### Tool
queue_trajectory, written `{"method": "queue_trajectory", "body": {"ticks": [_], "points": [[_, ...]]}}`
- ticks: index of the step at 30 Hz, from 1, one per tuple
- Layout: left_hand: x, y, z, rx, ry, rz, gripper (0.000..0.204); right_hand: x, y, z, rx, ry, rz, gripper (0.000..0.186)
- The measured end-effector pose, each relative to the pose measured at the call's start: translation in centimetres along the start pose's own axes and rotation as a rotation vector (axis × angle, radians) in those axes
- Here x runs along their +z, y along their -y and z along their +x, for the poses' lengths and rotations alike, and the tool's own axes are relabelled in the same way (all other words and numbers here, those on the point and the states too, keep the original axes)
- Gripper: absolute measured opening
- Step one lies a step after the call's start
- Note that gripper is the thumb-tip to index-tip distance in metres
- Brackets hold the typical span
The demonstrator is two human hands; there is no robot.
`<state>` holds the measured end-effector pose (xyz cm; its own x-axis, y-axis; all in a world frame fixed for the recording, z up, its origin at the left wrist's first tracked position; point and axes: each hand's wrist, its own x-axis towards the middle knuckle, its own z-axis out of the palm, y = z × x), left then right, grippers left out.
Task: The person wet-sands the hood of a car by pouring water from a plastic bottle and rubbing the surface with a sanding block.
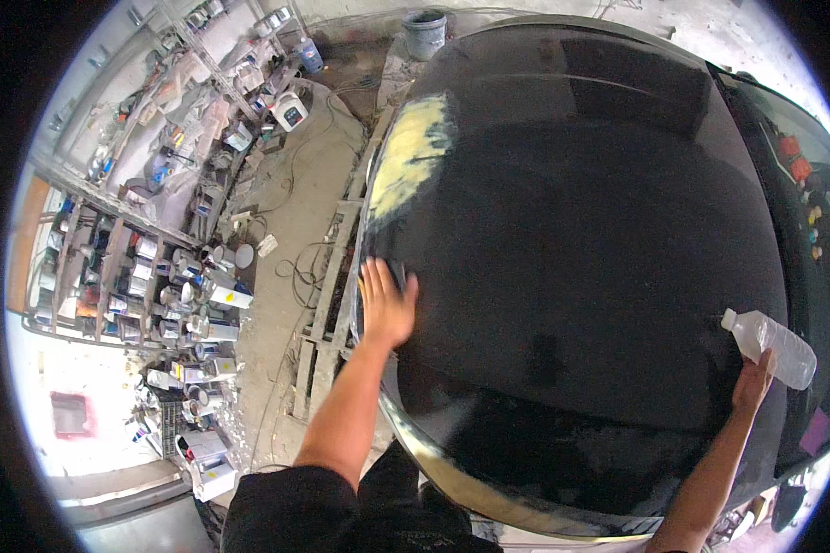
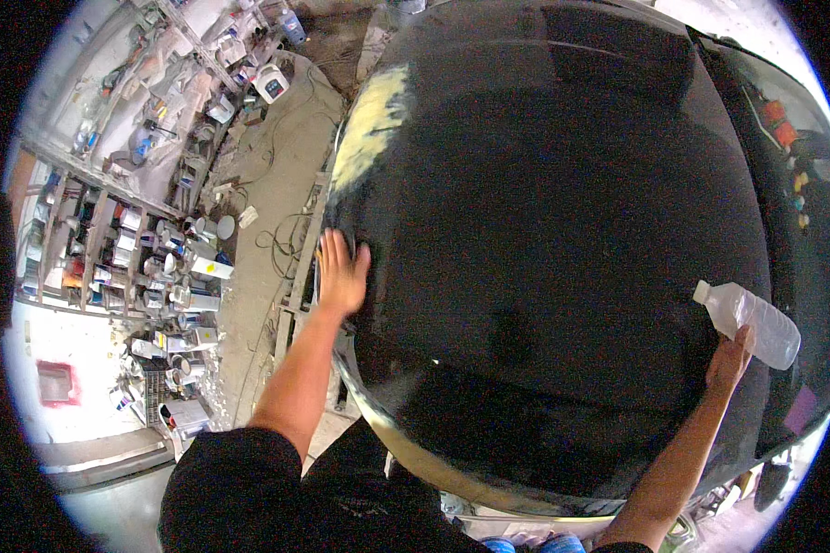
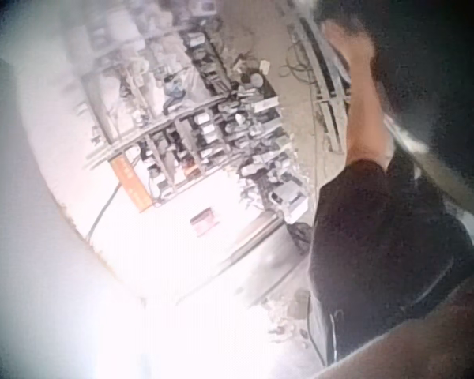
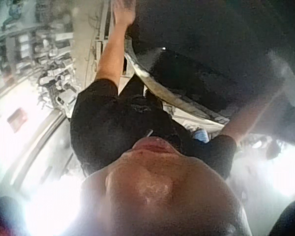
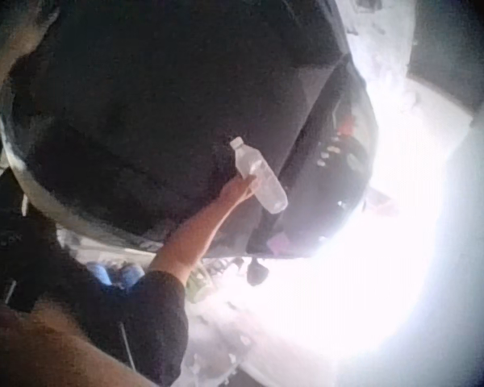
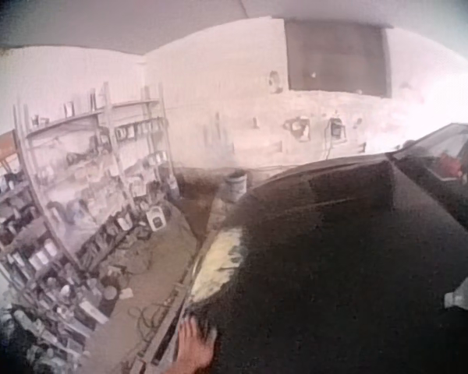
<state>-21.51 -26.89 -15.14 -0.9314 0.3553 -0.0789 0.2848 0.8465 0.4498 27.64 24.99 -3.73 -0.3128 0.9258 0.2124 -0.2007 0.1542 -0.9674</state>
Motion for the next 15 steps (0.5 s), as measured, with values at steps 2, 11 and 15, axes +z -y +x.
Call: {"method": "queue_trajectory", "body": {"ticks": [2,11,15], "points": [[-0.6,-0.9,6.6,-0.034,-0.025,-0.010,0.086,1.3,0.1,-0.1,0.012,0.011,-0.058,0.058],[0.5,0.7,-0.9,0.116,-0.019,-0.035,0.083,5.1,0.9,-5.4,0.040,-0.093,-0.148,0.055],[1.1,3.0,-3.4,0.122,-0.030,-0.137,0.085,7.0,0.5,-9.7,0.025,-0.066,-0.136,0.057]]}}
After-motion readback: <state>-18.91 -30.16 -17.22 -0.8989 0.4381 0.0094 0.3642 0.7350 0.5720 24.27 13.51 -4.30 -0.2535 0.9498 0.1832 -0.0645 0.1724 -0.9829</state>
